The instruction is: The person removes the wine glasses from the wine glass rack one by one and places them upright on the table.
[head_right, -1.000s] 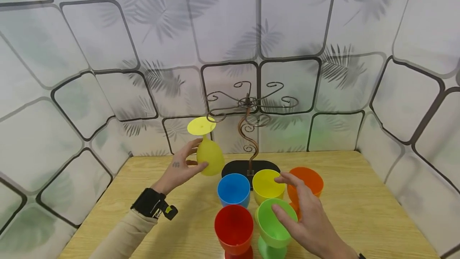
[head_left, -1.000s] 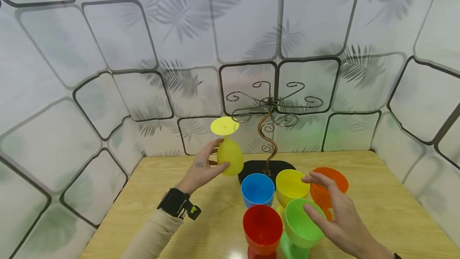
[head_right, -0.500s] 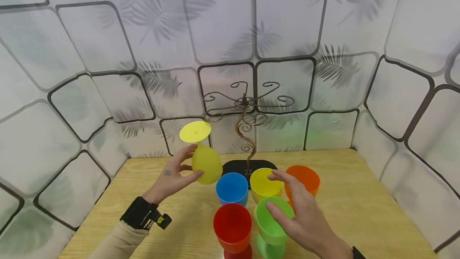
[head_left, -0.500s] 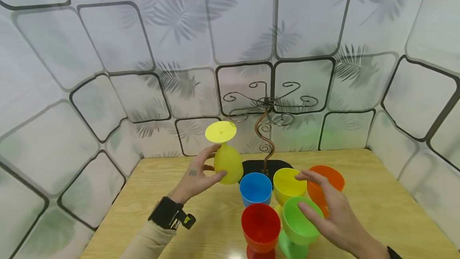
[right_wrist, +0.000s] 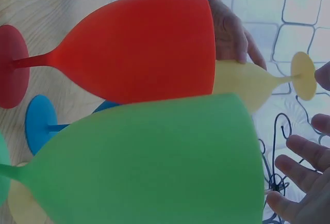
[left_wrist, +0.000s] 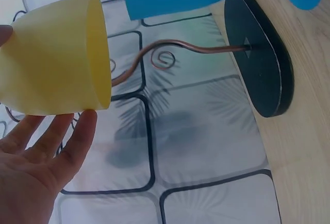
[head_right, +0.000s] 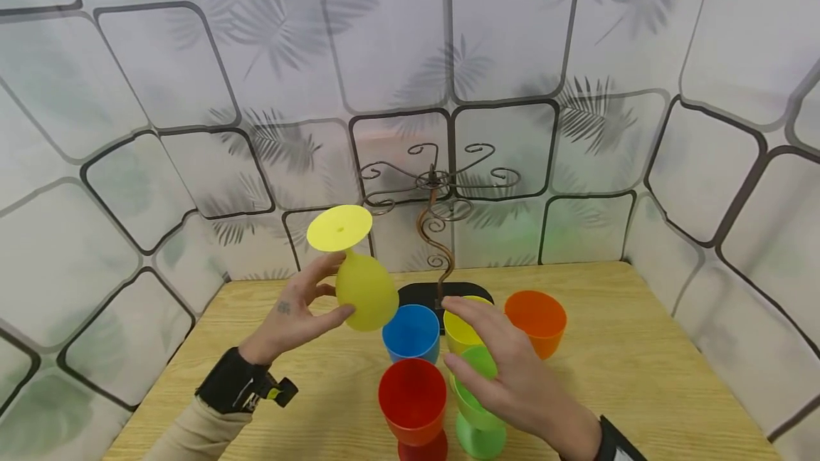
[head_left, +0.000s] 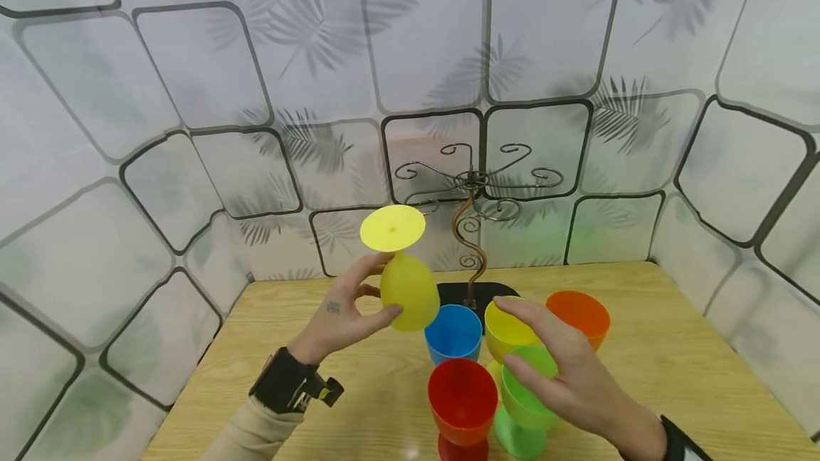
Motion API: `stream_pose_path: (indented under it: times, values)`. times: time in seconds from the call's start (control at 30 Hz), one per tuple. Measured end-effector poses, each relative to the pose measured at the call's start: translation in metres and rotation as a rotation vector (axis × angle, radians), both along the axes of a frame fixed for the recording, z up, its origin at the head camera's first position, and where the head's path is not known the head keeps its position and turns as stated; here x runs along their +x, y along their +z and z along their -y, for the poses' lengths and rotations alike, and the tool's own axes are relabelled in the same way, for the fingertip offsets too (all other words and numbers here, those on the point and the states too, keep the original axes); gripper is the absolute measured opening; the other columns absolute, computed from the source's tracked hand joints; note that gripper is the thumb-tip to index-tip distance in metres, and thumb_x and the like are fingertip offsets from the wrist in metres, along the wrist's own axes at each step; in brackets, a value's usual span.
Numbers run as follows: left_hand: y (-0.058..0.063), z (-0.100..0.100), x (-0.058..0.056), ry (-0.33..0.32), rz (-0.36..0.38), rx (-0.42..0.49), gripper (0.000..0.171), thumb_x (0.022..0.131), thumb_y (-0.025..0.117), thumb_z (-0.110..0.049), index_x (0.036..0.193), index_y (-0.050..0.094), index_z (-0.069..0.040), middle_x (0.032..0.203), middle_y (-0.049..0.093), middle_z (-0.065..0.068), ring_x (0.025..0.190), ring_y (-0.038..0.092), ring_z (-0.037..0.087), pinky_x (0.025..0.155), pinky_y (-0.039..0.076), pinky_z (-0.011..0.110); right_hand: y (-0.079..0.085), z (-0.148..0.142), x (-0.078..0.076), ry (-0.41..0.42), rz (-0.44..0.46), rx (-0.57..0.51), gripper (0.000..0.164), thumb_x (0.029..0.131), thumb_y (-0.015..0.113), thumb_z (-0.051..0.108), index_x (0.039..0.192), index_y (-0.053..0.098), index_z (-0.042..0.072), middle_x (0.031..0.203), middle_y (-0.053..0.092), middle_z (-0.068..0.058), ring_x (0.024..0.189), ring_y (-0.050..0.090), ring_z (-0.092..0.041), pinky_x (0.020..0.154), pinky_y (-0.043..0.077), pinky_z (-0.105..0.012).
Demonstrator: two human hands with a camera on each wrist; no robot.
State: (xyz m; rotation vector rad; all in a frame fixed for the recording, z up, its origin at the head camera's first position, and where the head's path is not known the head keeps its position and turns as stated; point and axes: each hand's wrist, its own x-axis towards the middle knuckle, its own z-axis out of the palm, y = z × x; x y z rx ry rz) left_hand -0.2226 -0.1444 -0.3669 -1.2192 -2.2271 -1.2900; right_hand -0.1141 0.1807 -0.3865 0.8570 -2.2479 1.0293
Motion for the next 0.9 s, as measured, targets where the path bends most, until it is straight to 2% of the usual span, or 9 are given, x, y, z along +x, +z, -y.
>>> stream_pose_path:
  times: [0.2,0.33,0.43,0.53,0.63,0.77,0.87,0.9]
  values:
    - [0.009,-0.013,0.006,-0.055,-0.010,0.022,0.073,0.083,0.079,0.001,0.148,0.048,-0.008,0.142,0.057,0.013,0.120,0.059,0.032,0.080,0.061,0.037,0.006,0.011,0.000,0.030,-0.007,0.023,0.069,0.084,0.079,0.002,0.147,0.055,0.017,0.153,0.052,-0.001,0.138,0.053,-0.016,0.109,0.041,-0.017]
    - [0.013,-0.028,0.010,-0.109,-0.018,0.023,0.074,0.083,0.079,0.000,0.149,0.047,-0.007,0.143,0.056,0.014,0.121,0.058,0.032,0.083,0.061,0.038,0.008,0.015,0.000,0.069,-0.040,-0.003,0.062,0.083,0.077,-0.004,0.140,0.060,0.013,0.152,0.052,-0.007,0.134,0.055,-0.018,0.107,0.045,-0.018]
    - [0.015,-0.039,0.013,-0.158,-0.030,0.026,0.074,0.083,0.078,-0.002,0.149,0.045,-0.006,0.144,0.056,0.016,0.121,0.058,0.033,0.083,0.061,0.038,0.009,0.016,-0.001,0.133,-0.123,-0.038,0.057,0.082,0.073,-0.008,0.135,0.062,0.006,0.148,0.053,-0.015,0.134,0.055,-0.020,0.108,0.044,-0.017]
    - [0.017,-0.048,0.013,-0.195,-0.038,0.030,0.074,0.083,0.076,-0.005,0.150,0.045,-0.005,0.144,0.056,0.016,0.122,0.059,0.033,0.083,0.062,0.038,0.010,0.018,-0.003,0.183,-0.217,-0.061,0.041,0.092,0.068,0.003,0.133,0.062,0.000,0.145,0.054,-0.019,0.135,0.053,-0.023,0.110,0.043,-0.017]
    - [0.017,-0.055,0.014,-0.217,-0.050,0.034,0.072,0.085,0.075,-0.010,0.150,0.045,-0.003,0.143,0.057,0.017,0.120,0.060,0.032,0.082,0.062,0.036,0.012,0.019,-0.006,0.207,-0.312,-0.068,0.034,0.103,0.057,0.016,0.130,0.063,-0.003,0.142,0.055,-0.022,0.134,0.052,-0.024,0.111,0.041,-0.018]
    - [0.018,-0.060,0.017,-0.240,-0.040,0.057,0.067,0.093,0.070,-0.028,0.149,0.045,-0.002,0.141,0.058,0.018,0.118,0.060,0.031,0.082,0.061,0.036,0.017,0.020,-0.009,0.194,-0.475,-0.017,0.035,0.103,0.043,0.012,0.122,0.067,-0.004,0.135,0.057,-0.026,0.127,0.054,-0.028,0.112,0.040,-0.018]
    - [0.020,-0.064,0.022,-0.277,-0.005,0.083,0.071,0.097,0.064,-0.043,0.150,0.044,0.000,0.141,0.056,0.020,0.119,0.059,0.031,0.087,0.061,0.038,0.022,0.020,-0.010,0.142,-0.604,0.067,0.039,0.099,0.036,0.004,0.118,0.070,-0.002,0.130,0.061,-0.025,0.120,0.055,-0.032,0.115,0.038,-0.019]
    - [0.020,-0.065,0.023,-0.291,0.007,0.089,0.073,0.098,0.062,-0.046,0.150,0.043,0.000,0.141,0.055,0.020,0.120,0.059,0.031,0.089,0.061,0.038,0.024,0.020,-0.009,0.119,-0.642,0.097,0.039,0.101,0.036,0.004,0.117,0.071,0.000,0.129,0.062,-0.024,0.119,0.056,-0.034,0.116,0.037,-0.020]
